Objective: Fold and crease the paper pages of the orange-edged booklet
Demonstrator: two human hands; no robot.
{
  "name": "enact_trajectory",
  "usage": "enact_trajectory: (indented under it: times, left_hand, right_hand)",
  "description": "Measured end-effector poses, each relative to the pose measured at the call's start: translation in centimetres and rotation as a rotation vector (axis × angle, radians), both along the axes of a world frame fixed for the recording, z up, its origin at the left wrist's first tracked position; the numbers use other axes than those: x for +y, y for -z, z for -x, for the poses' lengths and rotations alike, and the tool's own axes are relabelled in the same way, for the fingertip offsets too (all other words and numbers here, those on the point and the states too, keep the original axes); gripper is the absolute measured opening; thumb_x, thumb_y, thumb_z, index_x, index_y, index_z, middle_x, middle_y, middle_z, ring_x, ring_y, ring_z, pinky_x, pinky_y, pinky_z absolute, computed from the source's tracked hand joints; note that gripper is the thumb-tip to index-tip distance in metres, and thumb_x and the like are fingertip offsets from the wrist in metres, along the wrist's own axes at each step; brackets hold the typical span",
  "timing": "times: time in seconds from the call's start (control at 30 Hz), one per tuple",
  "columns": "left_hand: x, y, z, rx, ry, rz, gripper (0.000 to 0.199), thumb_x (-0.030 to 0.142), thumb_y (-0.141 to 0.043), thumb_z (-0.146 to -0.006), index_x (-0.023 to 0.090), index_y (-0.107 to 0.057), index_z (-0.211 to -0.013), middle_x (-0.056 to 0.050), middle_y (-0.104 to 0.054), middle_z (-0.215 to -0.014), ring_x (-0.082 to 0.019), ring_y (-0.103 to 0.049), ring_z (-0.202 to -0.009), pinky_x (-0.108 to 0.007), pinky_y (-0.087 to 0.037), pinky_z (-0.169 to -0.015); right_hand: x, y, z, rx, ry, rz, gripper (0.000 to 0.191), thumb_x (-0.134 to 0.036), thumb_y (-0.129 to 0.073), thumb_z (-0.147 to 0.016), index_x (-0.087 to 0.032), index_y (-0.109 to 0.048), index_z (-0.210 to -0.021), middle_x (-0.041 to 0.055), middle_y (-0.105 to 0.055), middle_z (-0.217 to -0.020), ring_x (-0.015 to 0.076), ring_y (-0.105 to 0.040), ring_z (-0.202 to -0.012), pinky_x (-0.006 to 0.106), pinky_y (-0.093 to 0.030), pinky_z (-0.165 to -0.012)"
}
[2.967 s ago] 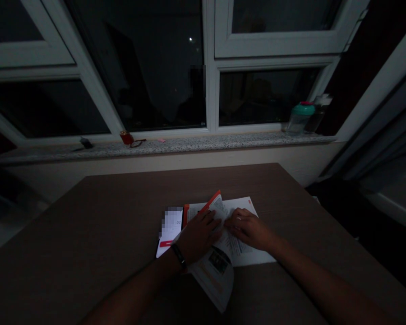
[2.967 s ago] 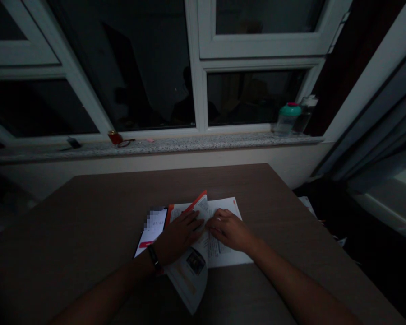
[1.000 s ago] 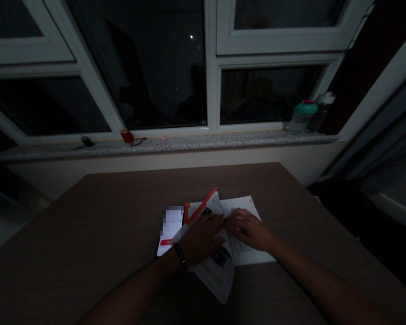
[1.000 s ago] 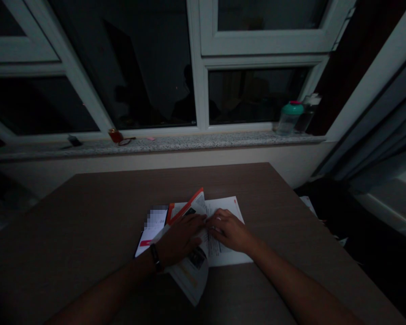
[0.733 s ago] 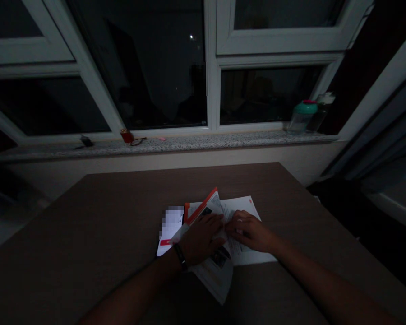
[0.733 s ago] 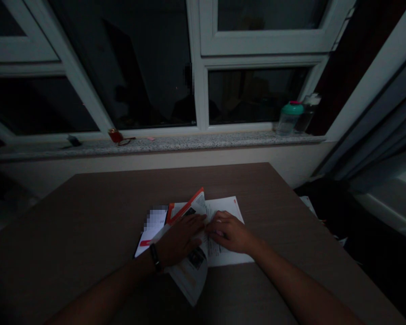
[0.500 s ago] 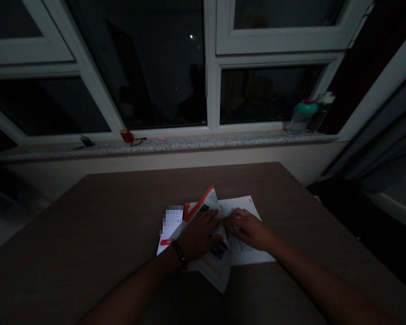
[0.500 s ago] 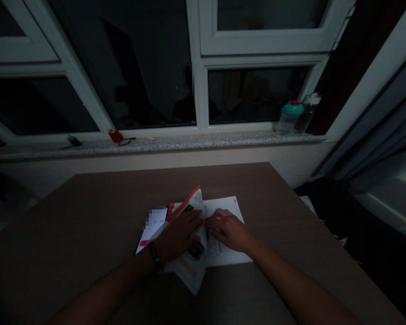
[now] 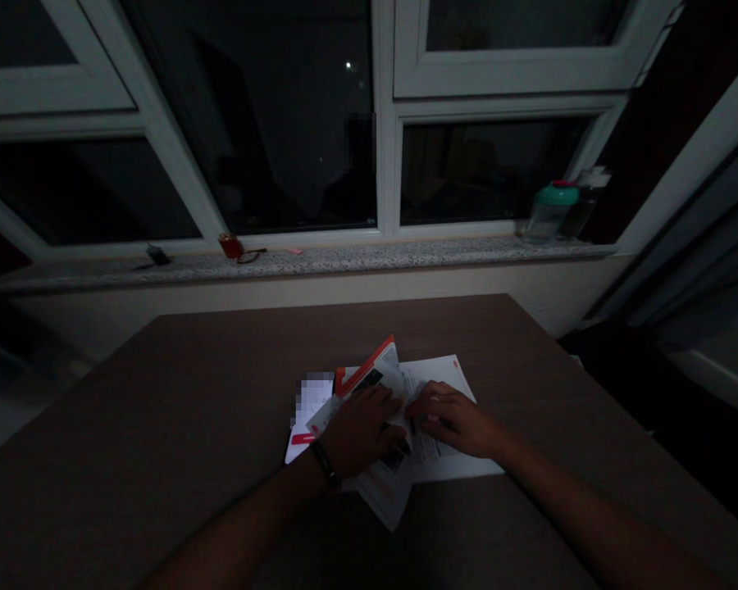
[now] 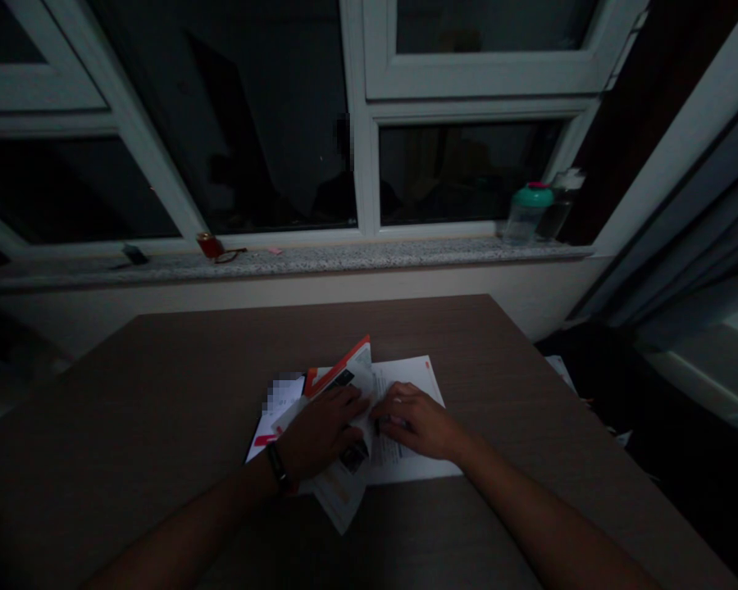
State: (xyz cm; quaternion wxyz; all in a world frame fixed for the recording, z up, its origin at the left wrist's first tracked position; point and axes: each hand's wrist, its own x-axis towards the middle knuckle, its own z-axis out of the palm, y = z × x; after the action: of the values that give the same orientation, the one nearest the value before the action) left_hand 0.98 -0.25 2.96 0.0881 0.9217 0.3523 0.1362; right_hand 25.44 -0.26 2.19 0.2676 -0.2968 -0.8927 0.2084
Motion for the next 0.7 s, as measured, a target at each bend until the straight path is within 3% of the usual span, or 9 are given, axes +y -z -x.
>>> enact_trajectory:
  times: [0.17, 0.47, 0.7]
  left_hand:
    - [0.2, 0.8, 0.1, 0.026, -0.054, 0.003, 0.046, 0.042, -0.055, -0.096, 0.022, -0.049, -0.137, -0.010, -0.044, -0.147, -0.030, -0.039, -0.135, -0.049, -0.034, -0.110]
    - [0.2, 0.9, 0.3, 0.036, -0.049, 0.008, 0.049, 0.045, -0.052, -0.097, 0.023, -0.046, -0.140, -0.010, -0.040, -0.151, -0.029, -0.036, -0.139, -0.047, -0.032, -0.112]
    - [0.2, 1.3, 0.1, 0.043, -0.063, 0.014, 0.055, 0.052, -0.051, -0.096, 0.022, -0.044, -0.142, -0.012, -0.037, -0.152, -0.030, -0.033, -0.140, -0.049, -0.031, -0.112]
  right_hand:
    - [0.3, 0.6, 0.2, -0.023, 0.130, -0.025, 0.025, -0.029, -0.053, -0.097, -0.023, -0.064, -0.119, 0.0089, -0.063, -0.102, 0.0222, -0.057, -0.098, 0.038, -0.046, -0.088]
    - [0.3, 0.2, -0.2, 0.031, -0.033, 0.027, 0.025, -0.032, -0.055, -0.096, -0.023, -0.065, -0.117, 0.0074, -0.067, -0.098, 0.0208, -0.058, -0.096, 0.036, -0.045, -0.090]
    - [0.3, 0.3, 0.1, 0.038, 0.070, 0.014, 0.026, -0.034, -0.050, -0.098, -0.021, -0.067, -0.115, 0.0096, -0.065, -0.099, 0.0222, -0.057, -0.095, 0.037, -0.045, -0.085]
